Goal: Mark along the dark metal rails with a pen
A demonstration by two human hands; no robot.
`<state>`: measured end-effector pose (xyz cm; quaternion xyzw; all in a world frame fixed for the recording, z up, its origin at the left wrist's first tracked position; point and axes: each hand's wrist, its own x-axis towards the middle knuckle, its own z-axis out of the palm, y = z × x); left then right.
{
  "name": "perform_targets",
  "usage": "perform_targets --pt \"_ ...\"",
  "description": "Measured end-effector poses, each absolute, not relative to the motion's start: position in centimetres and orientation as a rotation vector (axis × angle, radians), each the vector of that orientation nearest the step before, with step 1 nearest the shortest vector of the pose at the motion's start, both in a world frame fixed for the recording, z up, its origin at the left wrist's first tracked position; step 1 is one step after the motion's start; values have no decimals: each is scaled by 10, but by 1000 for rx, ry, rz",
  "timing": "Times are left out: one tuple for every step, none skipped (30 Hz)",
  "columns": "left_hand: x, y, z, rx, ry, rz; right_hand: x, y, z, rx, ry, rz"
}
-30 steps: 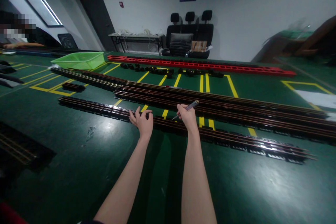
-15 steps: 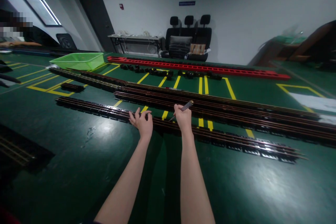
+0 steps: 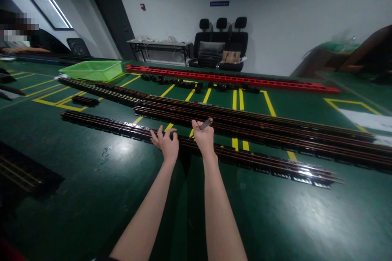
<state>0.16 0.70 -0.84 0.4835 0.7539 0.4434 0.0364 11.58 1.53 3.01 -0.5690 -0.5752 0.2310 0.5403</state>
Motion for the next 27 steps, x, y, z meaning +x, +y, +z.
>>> perform_targets --pt "2 7 -8 1488 2315 1357 115 16 30 -1347 -1374 547" --pt "2 6 -8 1496 2313 1350 114 16 29 -1343 -1379 556" --pt "2 6 -7 1508 2308 1343 115 16 29 -1342 -1380 575" --pt "2 5 -7 1522 2302 1336 116 16 30 -1342 -1378 608" --pt "1 5 -6 1538 2294 1330 117 15 30 -1340 -1375 652" --pt "1 5 -6 1549 2288 1324 119 14 31 -1334 -1369 702" --pt "1 4 -6 1555 2285 1319 121 14 32 -1326 -1364 754" --pt "1 4 -6 1555 2284 1314 123 13 33 -1315 -1358 803" --pt "1 4 -5 1553 2286 1310 125 12 34 -1302 -1356 845" --pt "1 4 -5 1548 2288 1306 127 11 35 -1289 -1359 879" --pt "1 4 -5 1542 2291 1304 129 11 36 -1277 -1363 901" --pt "1 4 -5 1539 2292 1304 130 10 37 -1266 -1372 916" --pt "1 4 -5 1538 2291 1306 131 10 38 -1257 -1384 926" --pt "1 4 -5 1539 2288 1310 132 9 38 -1252 -1397 933" --pt "1 4 -5 1539 2286 1313 133 9 39 -1251 -1409 938" --pt "1 4 -6 1542 2284 1315 134 9 39 -1252 -1417 942" --pt "1 4 -6 1546 2283 1314 135 9 39 -1256 -1422 945" --pt "1 4 -6 1550 2282 1313 136 9 39 -1258 -1425 948" --pt "1 4 -7 1552 2282 1312 137 9 39 -1262 -1423 947" --pt "0 4 -7 1554 2281 1311 139 9 38 -1269 -1417 943" --pt "0 4 -7 1556 2279 1313 142 9 38 -1278 -1407 939" --pt "0 4 -7 1559 2275 1315 145 9 37 -1288 -1399 937" --pt "0 4 -7 1558 2274 1317 148 9 37 -1296 -1391 937" --pt "0 4 -7 1558 2273 1317 152 9 36 -1303 -1385 937" --pt "0 4 -7 1557 2272 1316 156 8 35 -1306 -1380 939" --pt "0 4 -7 1557 2272 1313 159 8 35 -1309 -1375 941" --pt "0 4 -7 1556 2273 1310 162 8 34 -1313 -1368 942"
